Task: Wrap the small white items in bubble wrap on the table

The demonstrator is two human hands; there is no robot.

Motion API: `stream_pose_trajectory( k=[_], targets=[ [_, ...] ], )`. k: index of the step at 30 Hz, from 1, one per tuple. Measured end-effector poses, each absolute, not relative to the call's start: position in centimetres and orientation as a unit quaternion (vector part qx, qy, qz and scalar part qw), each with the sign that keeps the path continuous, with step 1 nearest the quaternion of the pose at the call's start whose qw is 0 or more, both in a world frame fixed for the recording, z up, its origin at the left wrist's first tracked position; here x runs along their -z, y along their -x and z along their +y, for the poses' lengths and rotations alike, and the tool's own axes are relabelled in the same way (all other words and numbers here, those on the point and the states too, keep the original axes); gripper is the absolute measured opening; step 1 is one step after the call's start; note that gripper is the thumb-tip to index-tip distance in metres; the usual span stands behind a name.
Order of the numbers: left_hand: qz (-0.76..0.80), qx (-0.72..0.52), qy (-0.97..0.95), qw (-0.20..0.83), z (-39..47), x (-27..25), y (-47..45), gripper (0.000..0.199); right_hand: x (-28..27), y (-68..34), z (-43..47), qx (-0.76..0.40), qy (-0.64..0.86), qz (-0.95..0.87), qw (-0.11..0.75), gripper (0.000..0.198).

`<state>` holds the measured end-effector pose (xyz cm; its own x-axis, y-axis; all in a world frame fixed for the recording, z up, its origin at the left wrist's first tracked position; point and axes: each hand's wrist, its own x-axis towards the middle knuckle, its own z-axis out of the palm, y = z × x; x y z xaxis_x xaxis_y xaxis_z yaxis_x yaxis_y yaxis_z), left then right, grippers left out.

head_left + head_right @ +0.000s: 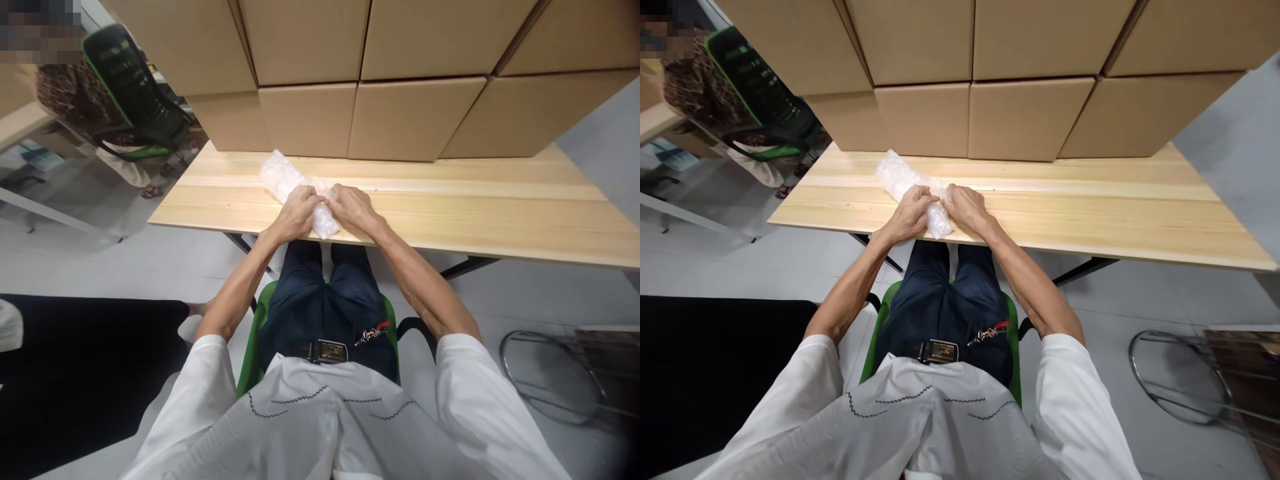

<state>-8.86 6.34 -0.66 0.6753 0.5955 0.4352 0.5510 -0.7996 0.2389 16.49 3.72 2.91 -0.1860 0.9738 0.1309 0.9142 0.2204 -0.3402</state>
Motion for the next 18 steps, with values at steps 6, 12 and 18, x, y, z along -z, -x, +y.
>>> stream_pose_trajectory(
  k=[6, 12, 18],
  targets=[
    [0.299, -0.207, -0.931, -0.012, 5.7, 0.3, 10.1, 0.054, -1.9, -18.4, 5.4, -0.147, 0.610, -0.724, 0.288, 0.019],
    [0.298, -0.165, -0.940, -0.023, 5.6, -0.5, 9.1, 0.076, -1.3, -21.7, 6.1, -0.220, 0.615, -0.628, 0.423, 0.031],
    [0.303, -0.091, -0.948, -0.043, 5.8, -2.4, 6.8, 0.059, -1.8, -22.2, 5.8, -0.215, 0.641, -0.575, 0.461, 0.026]
  ],
)
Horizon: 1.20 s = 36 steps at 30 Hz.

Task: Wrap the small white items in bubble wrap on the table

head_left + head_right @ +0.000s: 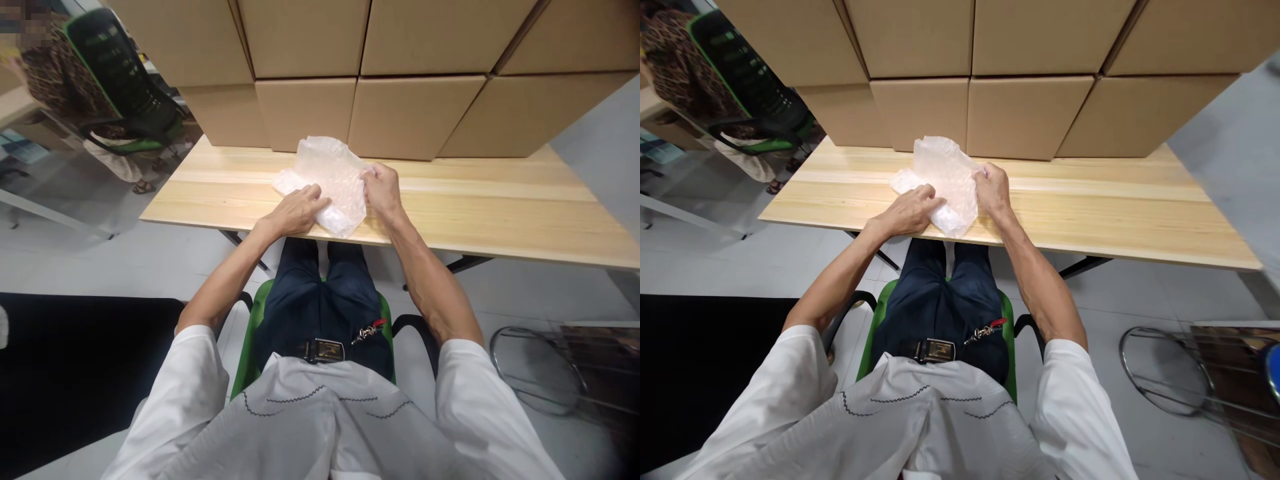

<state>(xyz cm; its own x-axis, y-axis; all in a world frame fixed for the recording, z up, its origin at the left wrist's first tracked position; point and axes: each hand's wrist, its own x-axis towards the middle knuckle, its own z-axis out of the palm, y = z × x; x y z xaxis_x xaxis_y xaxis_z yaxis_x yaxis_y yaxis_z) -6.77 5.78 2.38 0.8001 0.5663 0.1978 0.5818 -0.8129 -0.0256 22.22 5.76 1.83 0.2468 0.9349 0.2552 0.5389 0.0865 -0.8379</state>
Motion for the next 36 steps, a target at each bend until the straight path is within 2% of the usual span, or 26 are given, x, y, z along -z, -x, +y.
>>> stream_pose_trajectory(
  k=[2, 7, 12, 14, 18, 21, 27, 31, 34, 36],
  targets=[
    [-0.290, 0.085, 0.952, 0.041, 5.8, -2.6, 6.4, 0.053, -1.7, -22.7, 5.7, -0.229, 0.646, -0.563, 0.462, 0.024],
    [-0.253, 0.093, 0.963, -0.009, 6.2, -2.4, 5.8, 0.067, -0.3, -24.4, 7.3, -0.202, 0.663, -0.527, 0.492, 0.020],
    [-0.242, 0.117, 0.963, 0.027, 7.6, -2.1, 3.8, 0.039, 0.7, -27.4, 8.0, -0.124, 0.711, -0.555, 0.413, 0.024],
    [-0.234, 0.132, 0.962, 0.041, 8.3, -2.0, 2.8, 0.037, 0.4, -29.1, 6.7, -0.096, 0.727, -0.565, 0.378, 0.030],
    [-0.215, 0.138, 0.966, 0.043, 9.6, -1.5, 1.1, 0.059, -1.4, -30.3, 2.8, -0.022, 0.760, -0.591, 0.269, 0.042],
    [-0.207, 0.123, 0.969, 0.044, 9.9, -1.3, 0.5, 0.070, -2.2, -28.0, 1.7, 0.047, 0.704, -0.658, 0.263, 0.052],
    [-0.199, 0.096, 0.975, 0.038, 8.5, -1.9, 3.0, 0.063, 0.4, -23.9, 3.0, -0.070, 0.590, -0.784, 0.178, 0.065],
    [-0.199, 0.089, 0.976, 0.024, 7.4, -1.9, 6.8, 0.055, 1.6, -24.6, 2.3, -0.072, 0.606, -0.773, 0.171, 0.067],
    [-0.201, 0.087, 0.976, 0.010, 6.9, -2.0, 8.8, 0.046, 0.9, -24.6, 1.7, -0.063, 0.631, -0.758, 0.149, 0.067],
    [-0.224, 0.094, 0.970, 0.002, 6.9, -2.4, 9.1, 0.046, 0.2, -24.3, 1.5, -0.055, 0.641, -0.753, 0.136, 0.068]
  ],
)
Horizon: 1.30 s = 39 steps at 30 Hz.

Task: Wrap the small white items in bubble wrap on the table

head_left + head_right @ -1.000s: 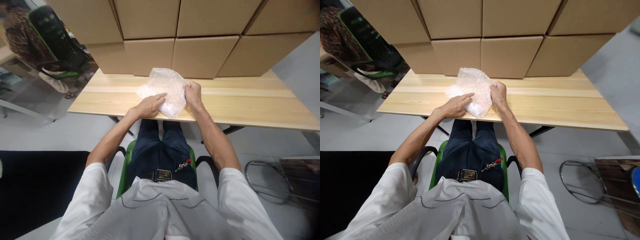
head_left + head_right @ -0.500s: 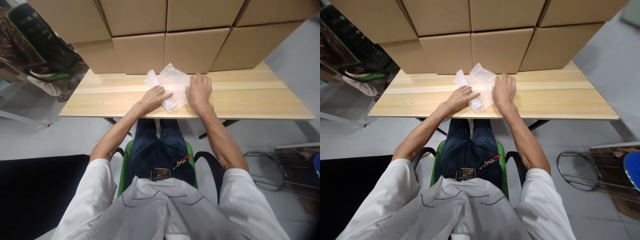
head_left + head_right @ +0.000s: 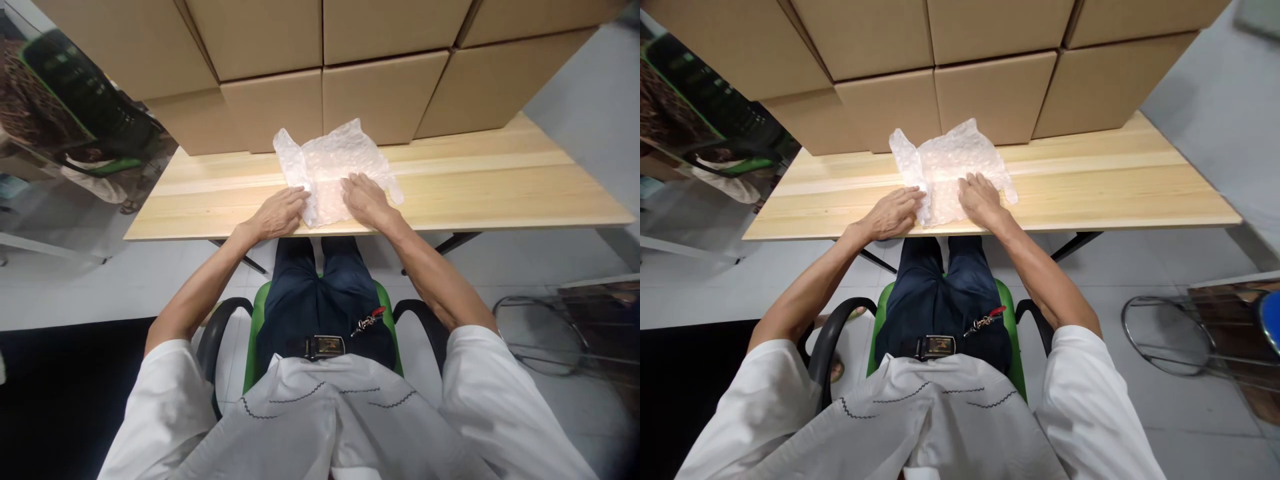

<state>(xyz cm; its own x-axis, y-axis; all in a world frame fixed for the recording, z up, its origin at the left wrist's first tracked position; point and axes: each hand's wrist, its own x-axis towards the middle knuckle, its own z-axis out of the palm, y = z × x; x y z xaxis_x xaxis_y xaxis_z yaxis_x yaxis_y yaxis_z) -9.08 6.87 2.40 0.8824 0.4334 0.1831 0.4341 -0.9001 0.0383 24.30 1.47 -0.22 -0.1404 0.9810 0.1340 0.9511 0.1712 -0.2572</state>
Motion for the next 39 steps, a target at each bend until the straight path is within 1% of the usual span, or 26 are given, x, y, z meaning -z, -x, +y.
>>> stream_pose_trajectory(
  k=[4, 6, 8, 10, 13, 16, 18, 21, 26, 32, 34, 36, 39],
  targets=[
    [-0.283, 0.136, 0.949, 0.015, 8.0, -3.7, 5.9, 0.053, -0.4, -24.1, 1.2, -0.035, 0.650, -0.750, 0.117, 0.066],
    [-0.260, 0.144, 0.954, 0.021, 9.1, -4.2, 3.1, 0.053, -0.2, -24.5, 1.2, -0.023, 0.649, -0.751, 0.117, 0.065],
    [-0.223, 0.117, 0.968, 0.012, 10.2, -4.3, 0.6, 0.052, 0.1, -25.4, 1.1, -0.013, 0.643, -0.755, 0.125, 0.064],
    [-0.220, 0.067, 0.973, 0.006, 10.8, -4.0, -0.5, 0.049, 0.6, -26.4, 1.0, -0.009, 0.640, -0.757, 0.132, 0.064],
    [-0.258, 0.048, 0.965, 0.013, 10.1, -3.1, 0.9, 0.047, 1.4, -28.4, 0.6, -0.012, 0.644, -0.751, 0.144, 0.063],
    [-0.297, 0.086, 0.951, 0.009, 8.5, -2.3, 4.6, 0.051, 2.1, -30.2, 0.4, -0.011, 0.650, -0.743, 0.161, 0.061],
    [-0.321, 0.103, 0.941, -0.006, 7.4, -1.8, 7.0, 0.055, 2.3, -31.2, 0.6, -0.007, 0.655, -0.738, 0.161, 0.061],
    [-0.365, 0.130, 0.921, -0.037, 6.1, -1.1, 9.4, 0.056, 2.5, -32.4, 1.1, -0.002, 0.663, -0.733, 0.152, 0.060],
    [-0.403, 0.186, 0.893, -0.077, 4.5, -0.1, 10.8, 0.051, 2.7, -34.9, 1.5, 0.010, 0.676, -0.724, 0.138, 0.061],
    [-0.383, 0.214, 0.892, -0.109, 4.8, 0.8, 11.0, 0.042, 1.0, -38.2, 0.3, 0.038, 0.673, -0.726, 0.137, 0.064],
    [-0.367, 0.220, 0.896, -0.120, 4.8, 0.9, 10.9, 0.043, 0.2, -37.3, -0.1, 0.058, 0.668, -0.726, 0.151, 0.068],
    [-0.362, 0.224, 0.897, -0.119, 4.7, 0.8, 10.9, 0.044, -0.1, -34.9, -0.3, 0.050, 0.638, -0.749, 0.172, 0.072],
    [-0.368, 0.225, 0.896, -0.105, 4.3, 0.6, 11.0, 0.042, 0.4, -29.4, -0.5, -0.035, 0.559, -0.805, 0.195, 0.072]
  ],
)
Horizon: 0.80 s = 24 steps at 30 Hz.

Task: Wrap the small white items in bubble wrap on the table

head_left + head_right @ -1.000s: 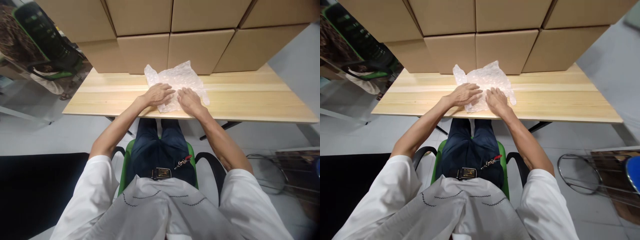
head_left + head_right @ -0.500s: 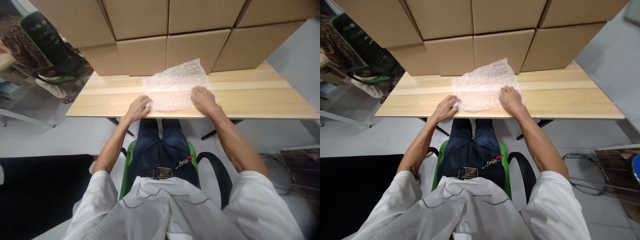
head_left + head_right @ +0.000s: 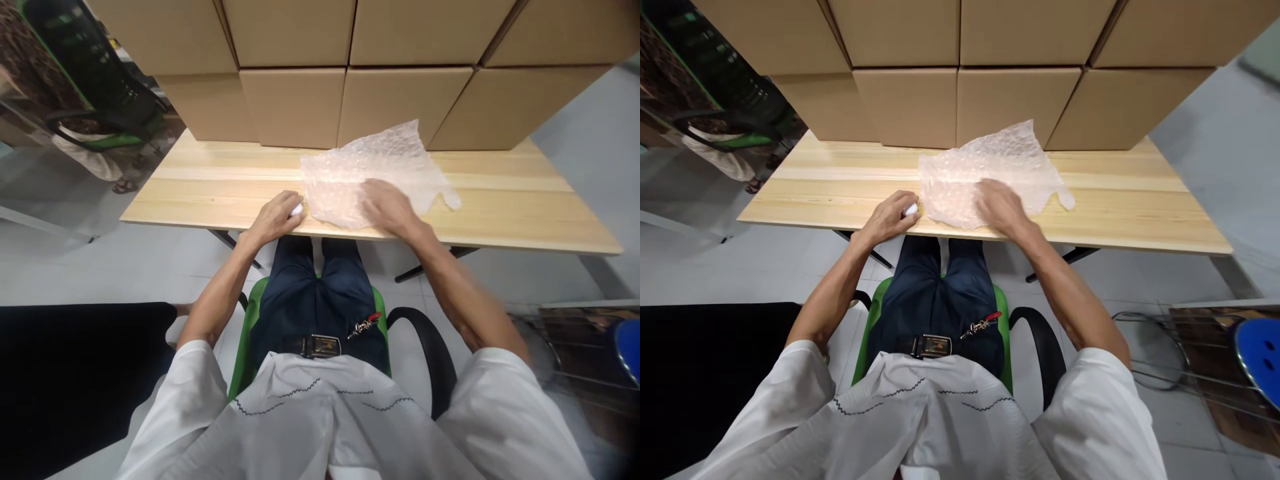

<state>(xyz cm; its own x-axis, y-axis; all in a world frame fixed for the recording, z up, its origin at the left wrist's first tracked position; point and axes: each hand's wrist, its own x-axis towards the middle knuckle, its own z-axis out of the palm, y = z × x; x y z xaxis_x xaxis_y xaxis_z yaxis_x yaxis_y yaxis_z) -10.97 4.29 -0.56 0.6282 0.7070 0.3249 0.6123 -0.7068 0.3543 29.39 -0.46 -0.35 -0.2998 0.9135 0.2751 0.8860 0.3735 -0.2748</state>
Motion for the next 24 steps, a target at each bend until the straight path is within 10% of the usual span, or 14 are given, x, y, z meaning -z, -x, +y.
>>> stream_pose_trajectory(
  k=[24],
  targets=[
    [0.447, -0.264, -0.850, 0.093, 3.3, 0.0, 10.6, 0.034, 1.8, -28.3, -1.6, -0.109, 0.466, -0.864, 0.158, 0.067]
  ],
)
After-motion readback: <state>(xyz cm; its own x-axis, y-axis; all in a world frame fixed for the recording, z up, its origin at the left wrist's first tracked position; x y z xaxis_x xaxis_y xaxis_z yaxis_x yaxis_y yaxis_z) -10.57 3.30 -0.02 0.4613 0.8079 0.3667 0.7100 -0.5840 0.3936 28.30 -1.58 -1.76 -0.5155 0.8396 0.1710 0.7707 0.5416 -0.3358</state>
